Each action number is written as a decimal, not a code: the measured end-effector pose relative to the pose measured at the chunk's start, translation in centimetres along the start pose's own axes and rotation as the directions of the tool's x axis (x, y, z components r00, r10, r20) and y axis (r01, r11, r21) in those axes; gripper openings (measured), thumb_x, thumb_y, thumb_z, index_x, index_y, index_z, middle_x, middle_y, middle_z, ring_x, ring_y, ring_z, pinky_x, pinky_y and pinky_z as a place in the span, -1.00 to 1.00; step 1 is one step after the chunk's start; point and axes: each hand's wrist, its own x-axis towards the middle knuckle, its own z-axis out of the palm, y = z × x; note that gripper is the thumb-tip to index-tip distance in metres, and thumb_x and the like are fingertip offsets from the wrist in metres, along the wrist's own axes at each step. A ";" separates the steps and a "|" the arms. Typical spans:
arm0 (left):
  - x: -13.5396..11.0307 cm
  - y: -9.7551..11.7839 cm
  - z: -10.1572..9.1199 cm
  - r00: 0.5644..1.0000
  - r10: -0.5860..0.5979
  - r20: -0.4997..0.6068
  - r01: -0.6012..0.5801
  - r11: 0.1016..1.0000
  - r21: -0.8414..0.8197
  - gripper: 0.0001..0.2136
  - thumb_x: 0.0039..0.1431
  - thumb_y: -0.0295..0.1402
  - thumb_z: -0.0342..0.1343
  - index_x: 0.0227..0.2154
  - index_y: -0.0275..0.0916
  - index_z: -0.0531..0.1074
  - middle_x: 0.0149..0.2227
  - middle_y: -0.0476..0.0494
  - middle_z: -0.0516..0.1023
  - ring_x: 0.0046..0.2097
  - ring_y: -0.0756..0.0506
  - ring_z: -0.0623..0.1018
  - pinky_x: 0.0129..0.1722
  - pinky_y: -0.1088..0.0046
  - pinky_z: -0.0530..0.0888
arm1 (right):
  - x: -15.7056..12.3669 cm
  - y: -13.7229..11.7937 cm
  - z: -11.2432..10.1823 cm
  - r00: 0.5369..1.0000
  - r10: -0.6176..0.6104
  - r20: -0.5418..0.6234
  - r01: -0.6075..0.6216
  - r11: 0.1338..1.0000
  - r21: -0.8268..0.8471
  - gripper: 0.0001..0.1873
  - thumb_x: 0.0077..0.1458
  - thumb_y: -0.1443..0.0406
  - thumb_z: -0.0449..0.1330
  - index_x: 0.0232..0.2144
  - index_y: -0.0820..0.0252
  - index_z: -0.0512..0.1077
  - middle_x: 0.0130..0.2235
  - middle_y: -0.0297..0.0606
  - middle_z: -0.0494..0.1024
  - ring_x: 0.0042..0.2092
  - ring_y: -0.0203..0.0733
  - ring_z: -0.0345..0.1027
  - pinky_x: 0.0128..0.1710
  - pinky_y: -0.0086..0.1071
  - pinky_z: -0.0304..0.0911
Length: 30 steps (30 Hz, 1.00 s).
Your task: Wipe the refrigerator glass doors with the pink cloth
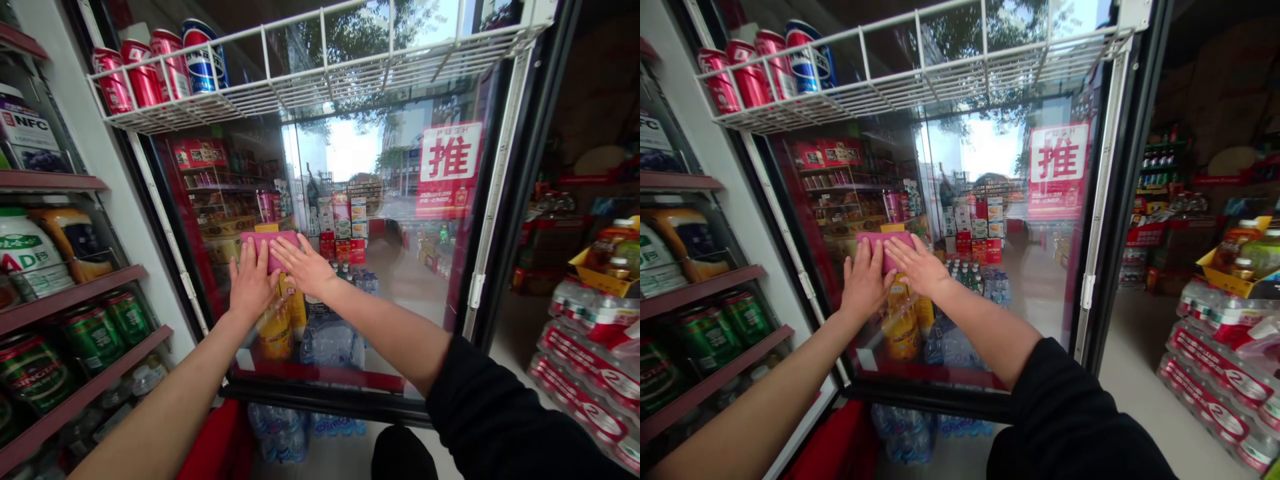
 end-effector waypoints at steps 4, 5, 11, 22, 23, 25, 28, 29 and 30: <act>0.0 2.7 -0.1 0.999 0.040 0.001 -0.040 0.999 -0.017 -0.25 0.48 -0.10 -0.04 0.59 -0.28 -0.08 0.63 -0.46 -0.20 0.63 -0.42 -0.06 0.53 -0.30 0.00 | -2.8 1.9 -0.5 1.000 0.007 -0.013 -0.007 1.000 -0.006 -0.17 0.48 0.08 0.07 0.58 0.33 -0.08 0.64 -0.13 -0.15 0.65 -0.01 -0.35 0.63 0.18 -0.34; 0.1 3.5 -0.1 0.999 0.050 0.000 -0.050 0.999 -0.018 -0.26 0.48 -0.10 -0.04 0.59 -0.29 -0.07 0.63 -0.47 -0.20 0.63 -0.42 -0.06 0.53 -0.30 -0.01 | -3.6 2.3 -0.6 1.000 0.012 -0.020 -0.012 1.000 -0.008 -0.18 0.48 0.09 0.06 0.58 0.33 -0.08 0.64 -0.13 -0.15 0.65 -0.01 -0.34 0.63 0.19 -0.36; 0.2 7.9 0.0 0.996 0.084 -0.023 -0.085 0.996 -0.036 -0.27 0.49 -0.10 -0.04 0.58 -0.29 -0.04 0.63 -0.47 -0.20 0.63 -0.41 -0.08 0.54 -0.28 -0.04 | -7.6 5.0 -1.0 0.999 0.028 -0.041 -0.027 0.999 0.033 -0.16 0.46 0.11 0.06 0.59 0.30 -0.12 0.63 -0.11 -0.14 0.65 0.01 -0.42 0.62 0.24 -0.42; 0.7 15.0 0.2 0.990 0.117 -0.074 -0.123 0.989 -0.082 -0.27 0.45 -0.11 0.03 0.57 -0.26 0.02 0.62 -0.46 -0.15 0.62 -0.45 -0.02 0.51 -0.32 0.02 | -14.0 8.9 -2.6 0.997 0.073 -0.032 -0.070 0.995 0.073 -0.15 0.46 0.13 0.07 0.60 0.30 -0.13 0.63 -0.11 -0.11 0.65 0.04 -0.31 0.62 0.25 -0.41; 0.7 15.6 0.1 0.990 0.120 -0.080 -0.127 0.989 -0.081 -0.27 0.45 -0.11 0.04 0.56 -0.27 0.04 0.62 -0.48 -0.13 0.61 -0.46 0.00 0.51 -0.32 0.02 | -14.5 9.2 -2.7 0.997 0.074 -0.025 -0.072 0.995 0.071 -0.13 0.46 0.12 0.08 0.60 0.31 -0.15 0.63 -0.10 -0.12 0.65 0.06 -0.33 0.62 0.26 -0.39; 0.8 16.8 -0.1 0.987 0.126 -0.094 -0.134 0.988 -0.078 -0.28 0.45 -0.11 0.05 0.55 -0.26 0.08 0.61 -0.51 -0.06 0.59 -0.47 0.07 0.50 -0.31 0.04 | -15.5 9.9 -3.0 0.997 0.079 -0.011 -0.078 0.995 0.060 -0.09 0.45 0.09 0.09 0.60 0.34 -0.20 0.63 -0.08 -0.13 0.65 0.08 -0.35 0.62 0.28 -0.36; 0.9 18.7 -0.4 0.983 0.140 -0.118 -0.150 0.985 -0.082 -0.31 0.44 -0.11 0.06 0.53 -0.25 0.14 0.58 -0.53 0.06 0.55 -0.49 0.17 0.48 -0.30 0.07 | -17.1 10.8 -3.5 0.995 0.096 0.012 -0.096 0.995 0.035 -0.04 0.44 0.08 0.12 0.60 0.32 -0.27 0.63 -0.08 -0.12 0.65 0.11 -0.34 0.61 0.29 -0.33; 1.0 19.3 -0.5 0.981 0.146 -0.127 -0.157 0.984 -0.087 -0.31 0.44 -0.11 0.07 0.53 -0.25 0.15 0.57 -0.54 0.09 0.54 -0.50 0.19 0.48 -0.31 0.08 | -17.7 11.1 -3.8 0.994 0.105 0.024 -0.106 0.994 0.024 -0.02 0.44 0.08 0.13 0.60 0.30 -0.28 0.63 -0.08 -0.12 0.65 0.12 -0.34 0.61 0.29 -0.32; 1.0 19.9 -0.5 0.979 0.150 -0.137 -0.164 0.982 -0.094 -0.31 0.43 -0.11 0.08 0.53 -0.25 0.16 0.56 -0.54 0.12 0.53 -0.50 0.21 0.48 -0.31 0.08 | -18.2 11.4 -4.1 0.993 0.114 0.038 -0.115 0.993 0.013 -0.02 0.44 0.08 0.13 0.60 0.29 -0.29 0.63 -0.09 -0.12 0.65 0.12 -0.34 0.61 0.29 -0.31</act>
